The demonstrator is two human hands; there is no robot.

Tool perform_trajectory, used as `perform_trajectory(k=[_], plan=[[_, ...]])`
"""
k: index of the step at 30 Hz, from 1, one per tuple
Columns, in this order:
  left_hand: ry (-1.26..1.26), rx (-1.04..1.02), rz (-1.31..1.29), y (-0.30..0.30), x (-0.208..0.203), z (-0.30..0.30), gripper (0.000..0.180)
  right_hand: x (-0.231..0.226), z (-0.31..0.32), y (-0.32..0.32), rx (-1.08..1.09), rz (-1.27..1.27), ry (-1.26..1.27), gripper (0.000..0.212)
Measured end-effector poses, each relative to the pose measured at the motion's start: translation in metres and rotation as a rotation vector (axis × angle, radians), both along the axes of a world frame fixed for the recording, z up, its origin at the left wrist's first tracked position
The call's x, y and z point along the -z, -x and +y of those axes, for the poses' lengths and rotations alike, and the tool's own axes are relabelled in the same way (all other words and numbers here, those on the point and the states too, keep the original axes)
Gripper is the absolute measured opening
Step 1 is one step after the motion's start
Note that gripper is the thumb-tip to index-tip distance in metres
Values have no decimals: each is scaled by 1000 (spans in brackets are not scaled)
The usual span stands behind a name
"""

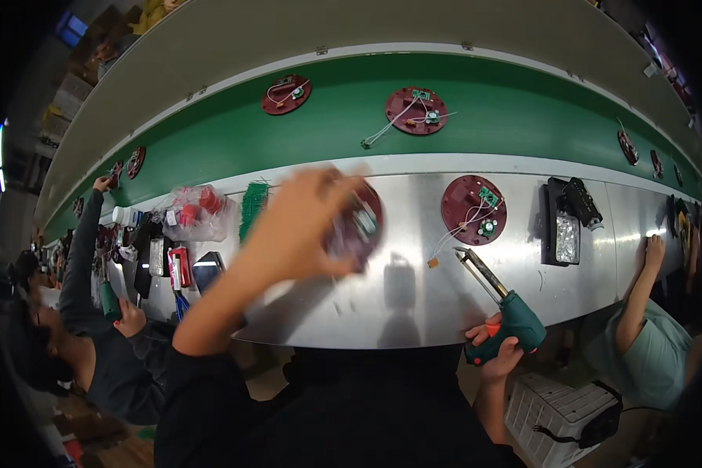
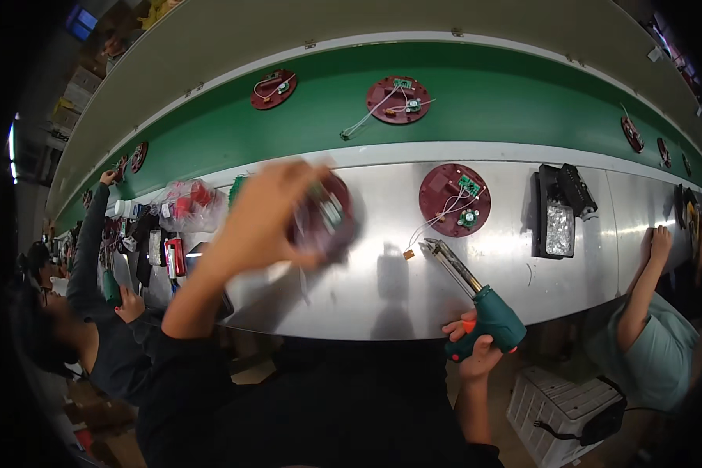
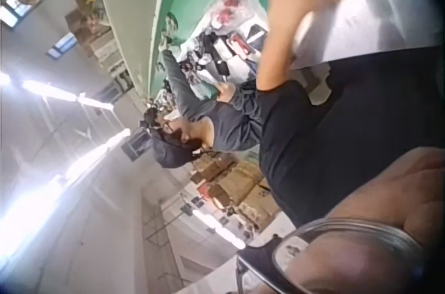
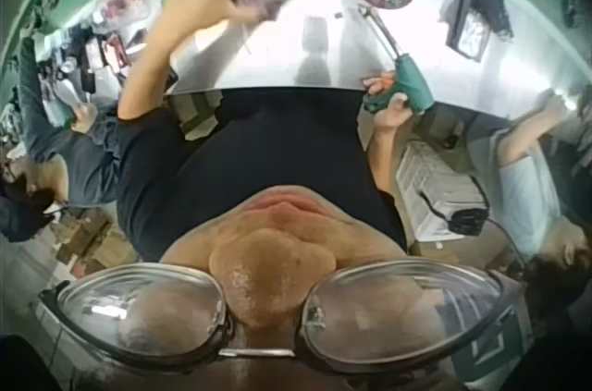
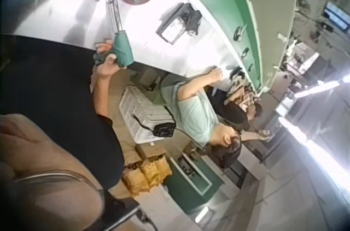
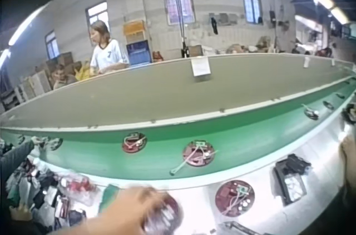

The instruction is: Soldering components onto circular red circuit boards on a factory assembly line.

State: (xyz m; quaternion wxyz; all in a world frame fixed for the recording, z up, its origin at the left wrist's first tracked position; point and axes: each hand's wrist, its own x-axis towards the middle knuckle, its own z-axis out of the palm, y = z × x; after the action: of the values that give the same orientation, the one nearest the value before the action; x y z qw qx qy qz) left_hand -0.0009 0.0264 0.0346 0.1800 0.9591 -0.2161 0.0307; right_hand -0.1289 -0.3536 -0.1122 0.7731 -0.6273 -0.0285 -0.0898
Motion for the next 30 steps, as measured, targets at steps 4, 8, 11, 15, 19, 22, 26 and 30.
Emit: perform_trajectory(k=[4, 8, 11, 15, 19, 22, 26, 30], plan=[[-267, -523, 30, -97, 2, 111, 106, 1, 2, -3, 0, -22, -31, 69], [-611, -969, 126, -182, 63, 193, 130, -3, 7, -9, 7, -50, 0, 70], [-469, -609, -99, -228, 86, 157, 130, 1, 4, -5, 1, -39, -2, 71], [-363, -596, 155, -265, 91, 113, 120, -8, 10, -4, 51, -18, -23, 72], [-227, -599, 264, -279, 75, 112, 106, -14, 15, -6, 54, -29, -59, 71], [-236, -545, 195, -282, 73, 95, 108, -7, 10, -2, 61, -11, -62, 71], [-301, -664, 138, -285, 83, 101, 108, -11, 10, -4, 64, -13, -79, 71], [-273, -598, 175, -299, 84, 76, 99, -12, 11, -7, 57, -13, -85, 71]])
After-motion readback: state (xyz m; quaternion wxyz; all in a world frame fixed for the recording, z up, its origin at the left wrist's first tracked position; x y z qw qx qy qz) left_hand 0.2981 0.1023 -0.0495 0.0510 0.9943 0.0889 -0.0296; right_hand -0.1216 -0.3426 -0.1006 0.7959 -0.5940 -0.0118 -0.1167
